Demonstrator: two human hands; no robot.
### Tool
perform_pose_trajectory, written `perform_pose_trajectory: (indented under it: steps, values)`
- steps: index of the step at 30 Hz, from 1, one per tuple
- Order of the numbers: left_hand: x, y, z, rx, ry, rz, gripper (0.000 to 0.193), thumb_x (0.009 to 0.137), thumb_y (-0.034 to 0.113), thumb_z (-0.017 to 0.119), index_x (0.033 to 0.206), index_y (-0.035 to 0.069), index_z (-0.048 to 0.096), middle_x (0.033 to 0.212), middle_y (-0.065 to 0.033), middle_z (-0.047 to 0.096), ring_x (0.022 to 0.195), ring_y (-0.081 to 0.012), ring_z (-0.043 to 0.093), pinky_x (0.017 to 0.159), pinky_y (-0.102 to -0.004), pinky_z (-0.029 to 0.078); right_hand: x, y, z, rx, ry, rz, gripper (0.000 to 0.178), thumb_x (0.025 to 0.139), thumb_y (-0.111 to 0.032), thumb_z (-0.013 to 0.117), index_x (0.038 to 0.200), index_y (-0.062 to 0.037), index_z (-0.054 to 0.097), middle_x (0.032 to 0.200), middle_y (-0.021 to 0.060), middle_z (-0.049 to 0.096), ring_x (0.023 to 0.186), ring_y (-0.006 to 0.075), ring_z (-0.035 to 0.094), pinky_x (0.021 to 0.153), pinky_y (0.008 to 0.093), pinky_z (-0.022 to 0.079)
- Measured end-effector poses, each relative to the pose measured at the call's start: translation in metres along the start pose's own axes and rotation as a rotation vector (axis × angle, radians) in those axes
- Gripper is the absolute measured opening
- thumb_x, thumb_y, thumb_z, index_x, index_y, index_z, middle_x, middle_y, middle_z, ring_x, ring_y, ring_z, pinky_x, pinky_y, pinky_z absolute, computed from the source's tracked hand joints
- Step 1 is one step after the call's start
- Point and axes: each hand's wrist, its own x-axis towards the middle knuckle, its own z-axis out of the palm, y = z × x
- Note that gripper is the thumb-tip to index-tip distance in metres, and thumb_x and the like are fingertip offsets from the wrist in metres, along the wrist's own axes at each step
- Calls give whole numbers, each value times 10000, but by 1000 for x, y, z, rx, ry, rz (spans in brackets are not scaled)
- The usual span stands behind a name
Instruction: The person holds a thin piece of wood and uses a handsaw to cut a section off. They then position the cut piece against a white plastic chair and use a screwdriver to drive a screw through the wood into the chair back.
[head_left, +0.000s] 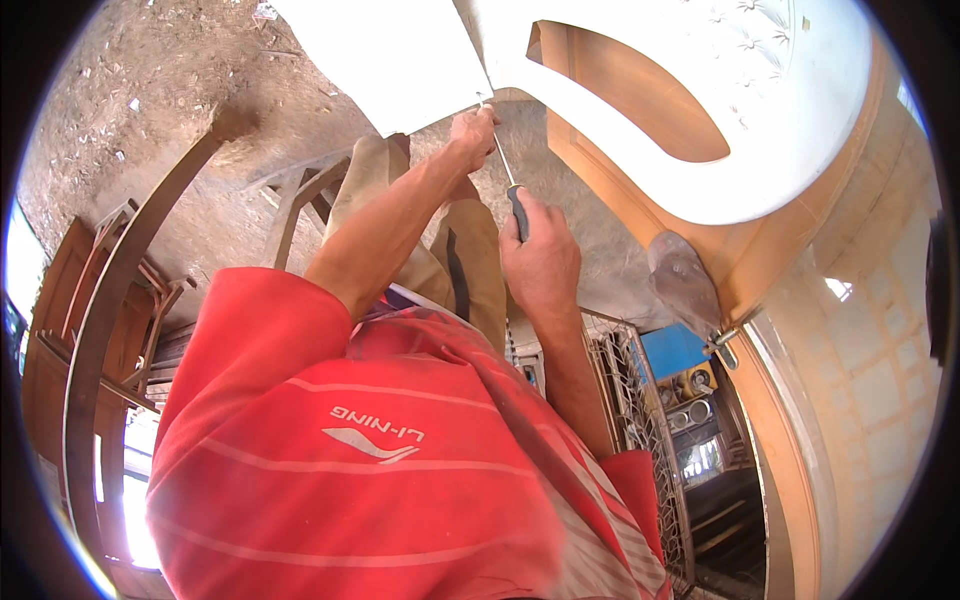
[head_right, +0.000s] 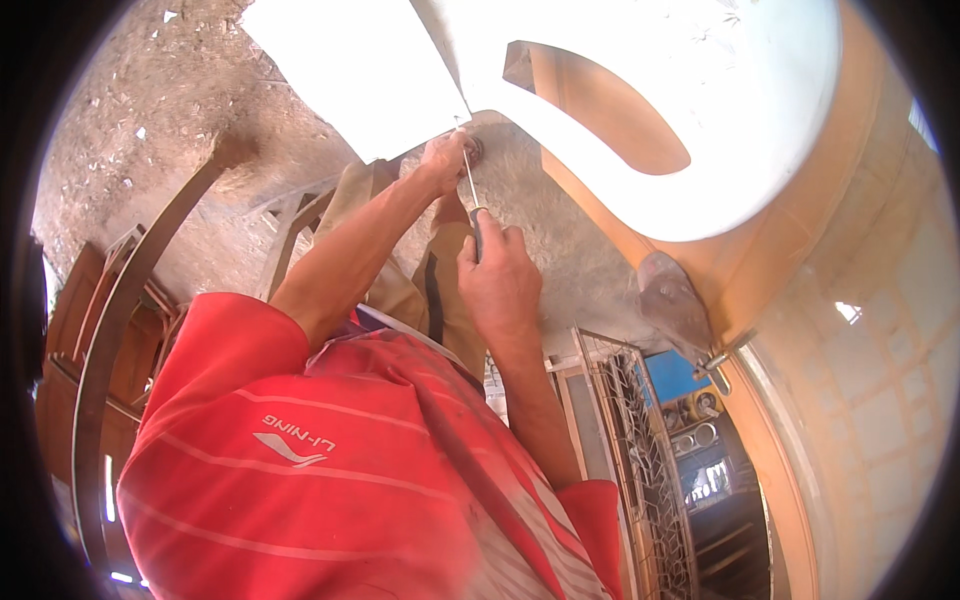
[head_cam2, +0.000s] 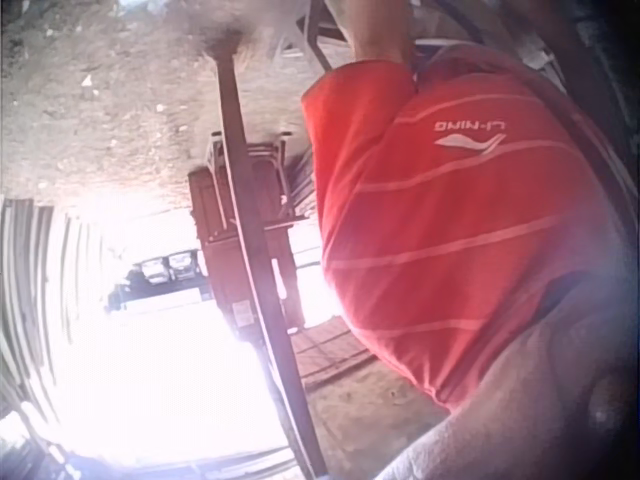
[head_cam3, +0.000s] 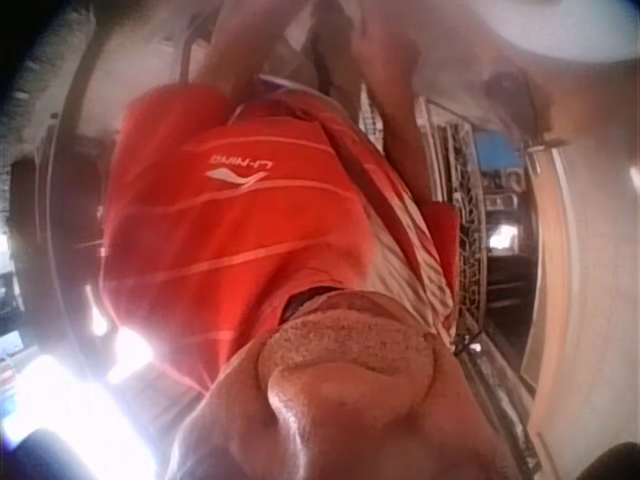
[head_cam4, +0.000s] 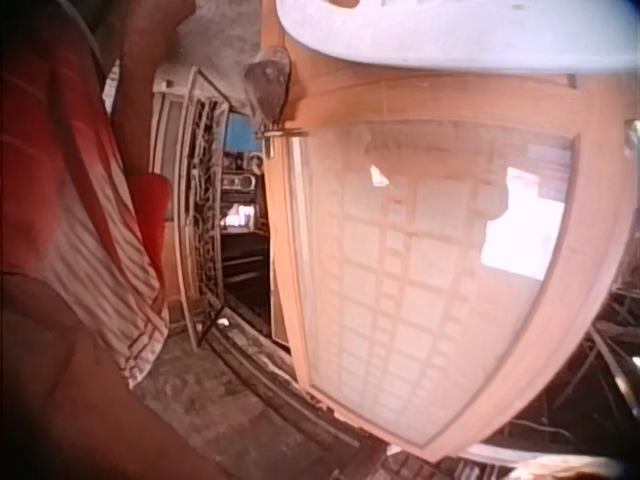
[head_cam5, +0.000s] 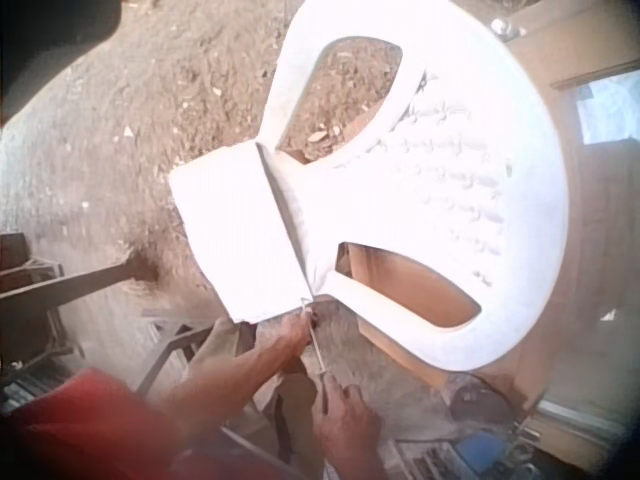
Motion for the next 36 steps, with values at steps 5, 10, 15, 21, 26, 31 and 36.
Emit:
perform_pose_trajectory:
  steps: [5,10,15,21,26,31,36]
  values:
    - [-7,15,1,-40,4,-53,154,876,128,546,785,26,617,677,-63,508,527,-166,456,447,-317,352,3,8,1,1626,-165,635,392,963,-214,571,1303,-21,547,966,106,649,627,128,577,508,292,462]
    - [0,6,2,-80,-5,-24,161,869,116,530,859,-13,626,626,-56,447,497,-167,405,449,-339,346,4,6,2,448,-250,262,494,979,-267,546,1407,-32,470,949,81,640,608,96,533,485,239,422]
    - [1,6,5,-100,-3,-67,216,898,133,506,936,-33,638,609,-66,445,484,-173,398,447,-345,351,5,29,10,-241,144,-203,507,954,-237,582,1412,-46,476,943,119,642,645,172,593,524,312,474]
    - [6,3,0,-5,-27,-44,261,923,201,492,955,-5,649,679,-121,523,522,-197,461,462,-380,387,14,10,-4,955,-130,440,487,908,-182,616,1373,-69,528,975,181,640,749,290,672,598,410,527]
    - [-13,9,-6,364,30,97,251,929,229,489,957,51,664,667,-122,548,498,-202,469,461,-409,378,12,-15,-4,-405,2,-277,416,932,-193,609,1315,-36,559,950,160,644,677,196,645,545,352,514]
    - [4,13,-10,11,-108,-78,265,914,192,486,1001,-6,640,583,-76,472,443,-194,428,427,-378,337,16,-26,11,615,127,89,357,951,-236,611,1232,-17,581,930,121,658,643,176,616,518,329,493]
    - [-7,11,-8,32,-135,-61,258,898,120,478,1036,-57,606,582,-57,441,452,-169,410,412,-332,306,3,-5,-1,885,-179,514,386,979,-267,586,1247,10,565,899,89,652,640,156,588,578,306,478]
